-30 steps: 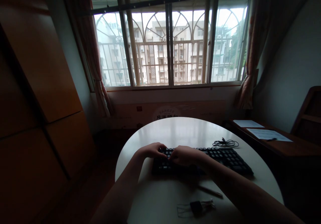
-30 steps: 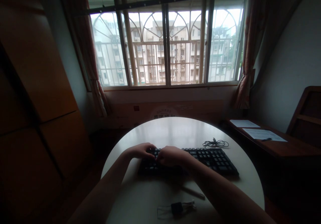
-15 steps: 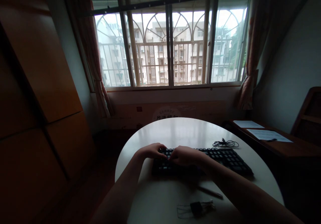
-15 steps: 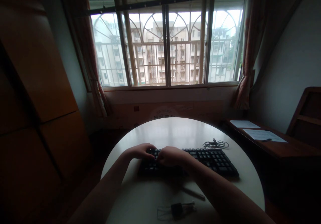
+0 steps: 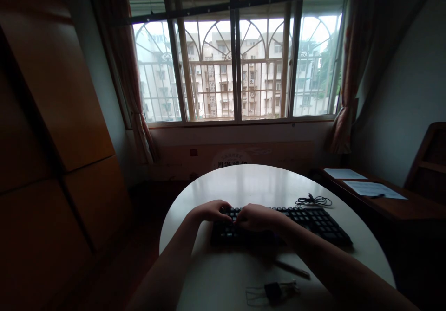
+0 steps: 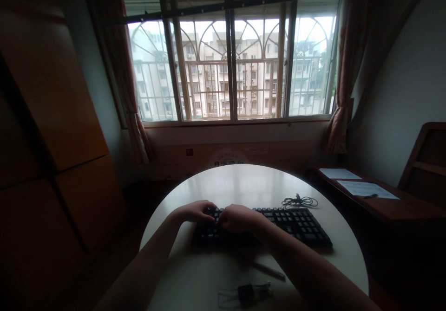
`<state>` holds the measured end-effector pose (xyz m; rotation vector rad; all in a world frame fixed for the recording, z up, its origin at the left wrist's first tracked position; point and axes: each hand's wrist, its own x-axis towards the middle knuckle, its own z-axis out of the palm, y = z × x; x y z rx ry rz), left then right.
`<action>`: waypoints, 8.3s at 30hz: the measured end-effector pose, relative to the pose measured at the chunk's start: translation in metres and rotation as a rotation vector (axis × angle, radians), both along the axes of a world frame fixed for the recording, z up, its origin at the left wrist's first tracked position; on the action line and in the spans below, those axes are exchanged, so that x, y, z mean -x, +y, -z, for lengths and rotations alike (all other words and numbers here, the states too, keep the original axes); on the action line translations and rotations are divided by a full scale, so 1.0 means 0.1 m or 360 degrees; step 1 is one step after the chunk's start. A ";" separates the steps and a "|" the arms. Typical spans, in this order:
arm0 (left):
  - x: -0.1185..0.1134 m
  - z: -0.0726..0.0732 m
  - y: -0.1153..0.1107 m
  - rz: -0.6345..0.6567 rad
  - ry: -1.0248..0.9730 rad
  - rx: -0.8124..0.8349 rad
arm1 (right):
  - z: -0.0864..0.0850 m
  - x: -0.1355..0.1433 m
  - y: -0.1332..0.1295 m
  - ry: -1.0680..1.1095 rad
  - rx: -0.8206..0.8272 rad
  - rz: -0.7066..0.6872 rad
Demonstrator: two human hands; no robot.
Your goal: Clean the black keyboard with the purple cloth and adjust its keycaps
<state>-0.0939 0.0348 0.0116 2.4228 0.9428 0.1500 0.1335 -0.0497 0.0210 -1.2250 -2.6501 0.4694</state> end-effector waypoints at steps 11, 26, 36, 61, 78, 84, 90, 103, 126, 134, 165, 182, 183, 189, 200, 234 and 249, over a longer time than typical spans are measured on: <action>0.01 0.05 0.05 0.0039 -0.0011 -0.0008 | 0.04 0.01 0.03 0.0049 0.0025 0.0014; 0.01 0.03 0.03 0.0029 -0.0030 0.0027 | 0.02 0.01 0.02 0.0074 0.0061 -0.0004; 0.00 -0.01 0.00 0.0000 0.0024 0.0002 | 0.02 0.01 0.02 0.0058 0.0107 0.0022; 0.02 0.04 0.05 0.0007 -0.0006 0.0020 | 0.05 0.00 0.05 0.0090 0.0118 0.0012; 0.00 -0.02 -0.03 -0.0044 -0.0007 0.0040 | 0.03 0.00 0.03 0.0087 0.0102 0.0007; 0.00 -0.01 -0.01 -0.0006 -0.0011 0.0055 | 0.05 -0.02 0.04 0.0115 0.0111 -0.0009; 0.00 -0.01 0.00 0.0000 -0.0013 0.0064 | 0.07 -0.02 0.07 0.0141 0.0119 -0.0022; 0.01 0.03 0.03 -0.0005 -0.0034 0.0072 | 0.08 -0.02 0.08 0.0144 0.0110 -0.0015; 0.02 0.04 0.04 0.0001 -0.0041 0.0070 | 0.10 -0.03 0.10 0.0167 0.0111 -0.0030; 0.00 -0.01 -0.01 0.0008 -0.0014 0.0041 | 0.10 -0.02 0.09 0.0185 0.0128 -0.0015; 0.01 -0.01 -0.01 -0.0051 0.0017 0.0056 | -0.03 0.00 0.00 -0.0186 -0.0042 -0.0019; 0.01 -0.05 -0.04 -0.0045 0.0003 0.0098 | -0.09 -0.07 -0.04 -0.0156 0.0029 -0.0067; 0.01 -0.06 -0.04 -0.0048 0.0003 0.0110 | -0.10 -0.08 -0.04 -0.0162 0.0040 -0.0075; 0.02 -0.04 -0.03 -0.0039 -0.0058 0.0209 | -0.10 -0.12 -0.02 -0.0162 0.0116 -0.0156; 0.17 0.05 0.10 -0.0097 -0.0160 0.0385 | -0.12 -0.15 -0.02 -0.0119 0.0034 -0.0036; -0.20 0.00 -0.06 -0.0062 0.0084 0.0032 | 0.19 -0.28 -0.20 0.0170 -0.0177 0.0063; -0.31 0.00 0.08 -0.0168 -0.0049 0.0522 | 0.22 -0.30 -0.17 0.0229 -0.0161 -0.0023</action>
